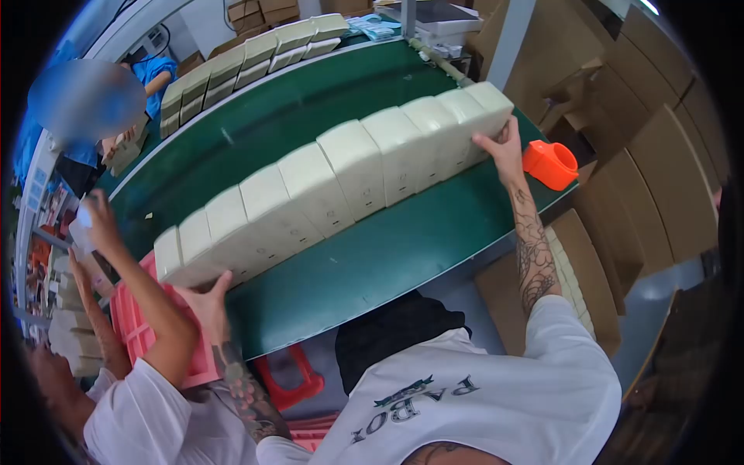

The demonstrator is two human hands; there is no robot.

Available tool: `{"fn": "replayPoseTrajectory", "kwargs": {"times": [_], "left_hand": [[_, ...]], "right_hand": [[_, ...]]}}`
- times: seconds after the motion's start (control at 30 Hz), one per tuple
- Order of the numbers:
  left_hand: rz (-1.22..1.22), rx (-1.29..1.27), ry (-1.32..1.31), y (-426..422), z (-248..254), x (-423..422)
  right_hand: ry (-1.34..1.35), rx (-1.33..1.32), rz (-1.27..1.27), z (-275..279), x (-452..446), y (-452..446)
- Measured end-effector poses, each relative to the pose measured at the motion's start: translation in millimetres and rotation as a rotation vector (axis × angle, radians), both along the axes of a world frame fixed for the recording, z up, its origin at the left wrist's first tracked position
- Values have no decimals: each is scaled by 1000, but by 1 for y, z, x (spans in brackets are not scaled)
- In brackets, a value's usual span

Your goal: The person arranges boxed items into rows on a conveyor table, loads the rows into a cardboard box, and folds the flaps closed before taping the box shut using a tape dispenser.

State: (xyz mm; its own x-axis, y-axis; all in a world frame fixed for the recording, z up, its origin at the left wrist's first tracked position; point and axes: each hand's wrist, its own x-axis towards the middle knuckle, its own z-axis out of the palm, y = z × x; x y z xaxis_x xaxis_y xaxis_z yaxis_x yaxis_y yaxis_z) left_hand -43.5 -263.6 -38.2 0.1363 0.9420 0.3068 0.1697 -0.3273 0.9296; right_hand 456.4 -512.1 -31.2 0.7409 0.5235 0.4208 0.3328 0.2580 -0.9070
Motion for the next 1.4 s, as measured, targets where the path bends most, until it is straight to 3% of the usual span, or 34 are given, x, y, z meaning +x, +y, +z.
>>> {"fn": "replayPoseTrajectory", "kwargs": {"times": [0.03,0.33,0.53,0.63,0.77,0.83,0.97,1.0,1.07,1.13,1.17,1.2,1.27,1.33,1.4], "left_hand": [[0,6,-149,0,-17,3],[-65,86,68,27,-35,-13],[-211,-188,133,37,-34,-25],[-192,-132,48,26,-21,-16],[-177,67,241,38,-10,-9],[-195,76,295,46,-8,-2],[-331,-208,152,16,29,51],[-458,-72,35,6,30,71],[-626,149,182,-9,43,120],[-740,146,6,-82,64,193],[-762,121,71,-109,69,227],[-870,8,116,-142,75,259],[-1282,-1,-84,-177,46,330],[-1433,-356,-316,-261,20,407],[-1575,-748,-289,-353,15,450]], "right_hand": [[7,93,29,-8,0,-3],[93,-116,73,-5,20,-9],[84,-283,114,-10,15,-15],[73,-250,47,-7,3,-14],[58,-171,-55,-5,-23,-37],[75,-160,-206,-3,-44,-75],[136,-4,-499,-15,-80,-197],[181,-57,-556,-8,-91,-238],[200,-38,-732,-8,-112,-319],[144,27,-984,-27,-133,-400],[110,18,-1110,-40,-145,-444],[157,14,-1188,-38,-166,-477],[184,61,-1308,-55,-211,-557],[125,107,-1421,-74,-255,-618],[89,-4,-1606,-59,-296,-648]]}}
